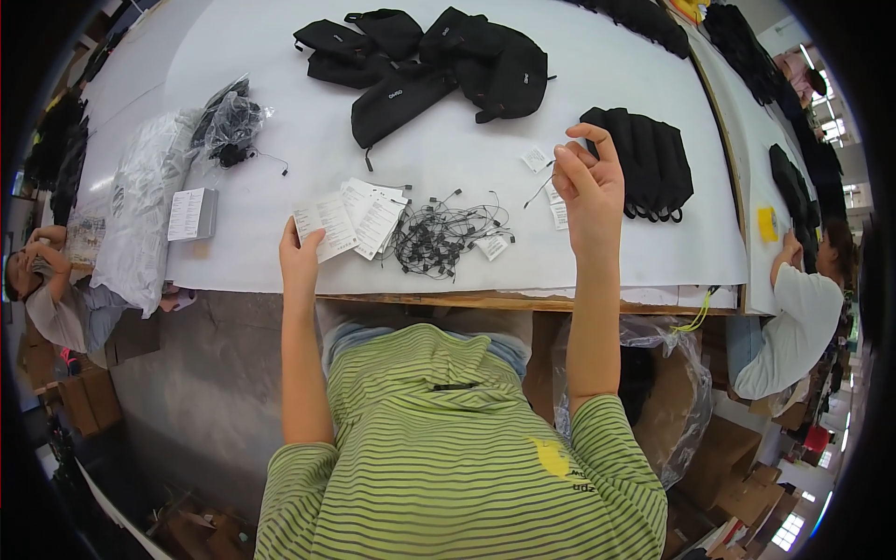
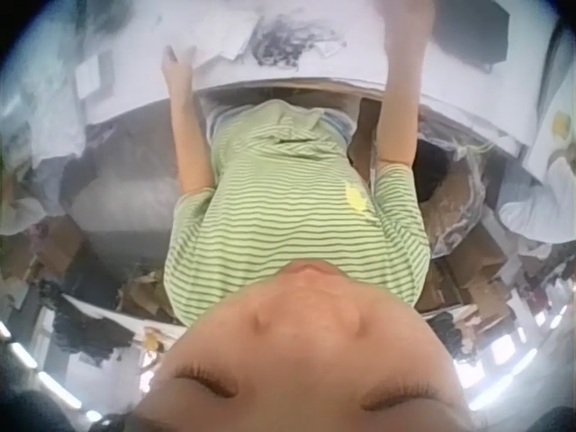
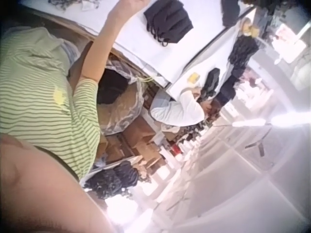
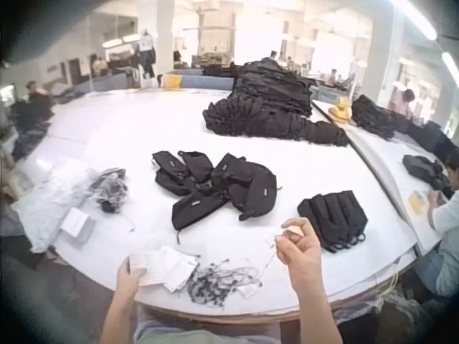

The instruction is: Packing eye-glass cases with cards and tags at a workstation.

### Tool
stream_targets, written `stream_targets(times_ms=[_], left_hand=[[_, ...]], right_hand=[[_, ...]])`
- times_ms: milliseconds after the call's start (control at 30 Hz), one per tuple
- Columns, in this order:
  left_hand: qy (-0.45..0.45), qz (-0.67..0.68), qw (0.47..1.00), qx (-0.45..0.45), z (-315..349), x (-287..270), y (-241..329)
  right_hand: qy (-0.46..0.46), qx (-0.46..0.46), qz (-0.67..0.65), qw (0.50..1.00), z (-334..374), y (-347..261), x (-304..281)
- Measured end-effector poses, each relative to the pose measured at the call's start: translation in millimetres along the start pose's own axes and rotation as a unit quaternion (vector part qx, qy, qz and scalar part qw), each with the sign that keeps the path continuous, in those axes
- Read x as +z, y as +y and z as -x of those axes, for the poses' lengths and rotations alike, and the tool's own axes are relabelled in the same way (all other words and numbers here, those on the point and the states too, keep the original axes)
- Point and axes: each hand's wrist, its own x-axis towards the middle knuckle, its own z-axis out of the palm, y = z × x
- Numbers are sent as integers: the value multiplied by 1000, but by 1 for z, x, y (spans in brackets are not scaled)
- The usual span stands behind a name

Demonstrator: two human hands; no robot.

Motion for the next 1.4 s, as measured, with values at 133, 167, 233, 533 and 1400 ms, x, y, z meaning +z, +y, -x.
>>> stream_targets(times_ms=[133,167,233,533,1400], left_hand=[[-23,70,997,-38,22,10,21],[-56,75,994,-48,31,14,29],[-91,81,990,-64,52,29,39],[-256,154,954,-24,95,69,56],[-385,171,901,-102,88,55,58]], right_hand=[[-12,-10,87,996,6,-4,17],[-18,-3,100,995,12,-3,23],[-38,17,65,997,29,6,34],[-85,23,158,983,72,45,57],[-92,47,235,967,97,28,45]])
